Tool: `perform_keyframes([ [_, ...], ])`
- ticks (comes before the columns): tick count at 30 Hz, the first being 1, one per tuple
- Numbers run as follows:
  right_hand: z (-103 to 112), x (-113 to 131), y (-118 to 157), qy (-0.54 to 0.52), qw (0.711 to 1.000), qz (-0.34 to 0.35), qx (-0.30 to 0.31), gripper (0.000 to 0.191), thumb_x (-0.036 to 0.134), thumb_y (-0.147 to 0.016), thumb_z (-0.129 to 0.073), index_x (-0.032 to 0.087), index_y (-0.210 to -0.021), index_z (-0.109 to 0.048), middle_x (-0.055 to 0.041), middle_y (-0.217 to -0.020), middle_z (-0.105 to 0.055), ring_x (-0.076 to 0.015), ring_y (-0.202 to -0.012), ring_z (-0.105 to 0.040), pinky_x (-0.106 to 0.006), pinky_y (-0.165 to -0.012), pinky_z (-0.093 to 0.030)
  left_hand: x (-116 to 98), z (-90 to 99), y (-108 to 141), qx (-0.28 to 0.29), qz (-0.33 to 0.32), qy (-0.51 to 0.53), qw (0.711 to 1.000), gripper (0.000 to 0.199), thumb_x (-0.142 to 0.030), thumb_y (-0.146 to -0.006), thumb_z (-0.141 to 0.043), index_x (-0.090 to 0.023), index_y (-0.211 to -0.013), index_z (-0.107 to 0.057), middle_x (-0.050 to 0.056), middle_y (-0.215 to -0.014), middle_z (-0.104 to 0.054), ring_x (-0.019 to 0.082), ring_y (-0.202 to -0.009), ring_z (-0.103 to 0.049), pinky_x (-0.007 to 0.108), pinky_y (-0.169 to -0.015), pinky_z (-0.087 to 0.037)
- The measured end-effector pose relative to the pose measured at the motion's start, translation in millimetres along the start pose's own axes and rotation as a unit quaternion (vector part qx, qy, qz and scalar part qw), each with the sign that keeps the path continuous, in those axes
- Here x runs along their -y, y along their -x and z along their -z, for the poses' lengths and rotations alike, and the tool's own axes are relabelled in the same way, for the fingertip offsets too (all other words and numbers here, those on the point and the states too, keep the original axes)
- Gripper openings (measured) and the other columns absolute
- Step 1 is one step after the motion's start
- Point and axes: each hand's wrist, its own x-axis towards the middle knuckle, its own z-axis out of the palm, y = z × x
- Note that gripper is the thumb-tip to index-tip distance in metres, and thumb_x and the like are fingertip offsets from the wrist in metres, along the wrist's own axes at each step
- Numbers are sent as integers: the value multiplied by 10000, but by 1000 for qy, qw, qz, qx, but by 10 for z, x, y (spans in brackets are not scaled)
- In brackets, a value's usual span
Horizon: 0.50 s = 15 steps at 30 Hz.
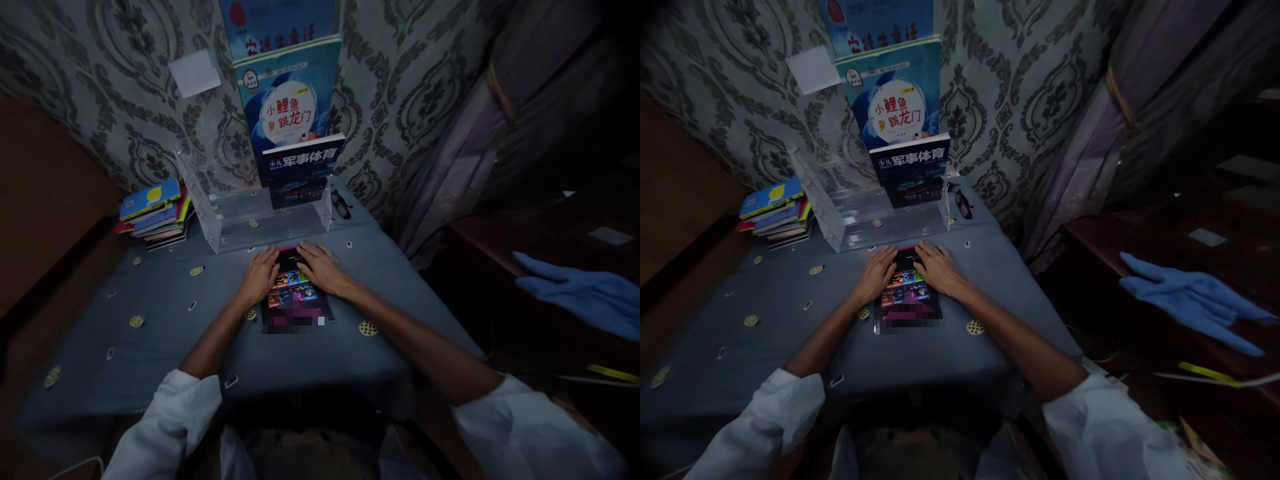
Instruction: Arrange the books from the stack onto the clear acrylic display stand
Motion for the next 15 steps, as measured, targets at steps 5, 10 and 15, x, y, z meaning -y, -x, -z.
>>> perform_keyframes([
  [5,46,125,328,3,1000,11,-1,489,312,-1001,-448,91,-1433,-501,-201,-1531,-458,-288,-1454,-389,-548,-1189,-308,-145,39,218,0,-19,-7,1000,429,-229,-1011,-421,-125,-1415,-519,155,-1513,-486,263,-1443,-416,518,-1198,-317],
  [10,136,249,939,-11,997,72,17,562,433,-1006,-476,122,-1474,-461,-193,-1539,-451,-301,-1477,-344,-572,-1189,-310,-377,132,676,6,-49,4,999,439,-223,-1014,-410,-144,-1438,-492,133,-1509,-499,245,-1451,-404,512,-1195,-333],
  [15,301,283,1623,-45,980,173,91,923,611,-872,-645,235,-1595,-211,-160,-1641,-263,-310,-1524,-210,-590,-1211,-256,-581,244,1079,12,-66,24,997,445,-232,-1022,-401,-184,-1459,-467,103,-1508,-507,216,-1442,-420,488,-1196,-346],
])
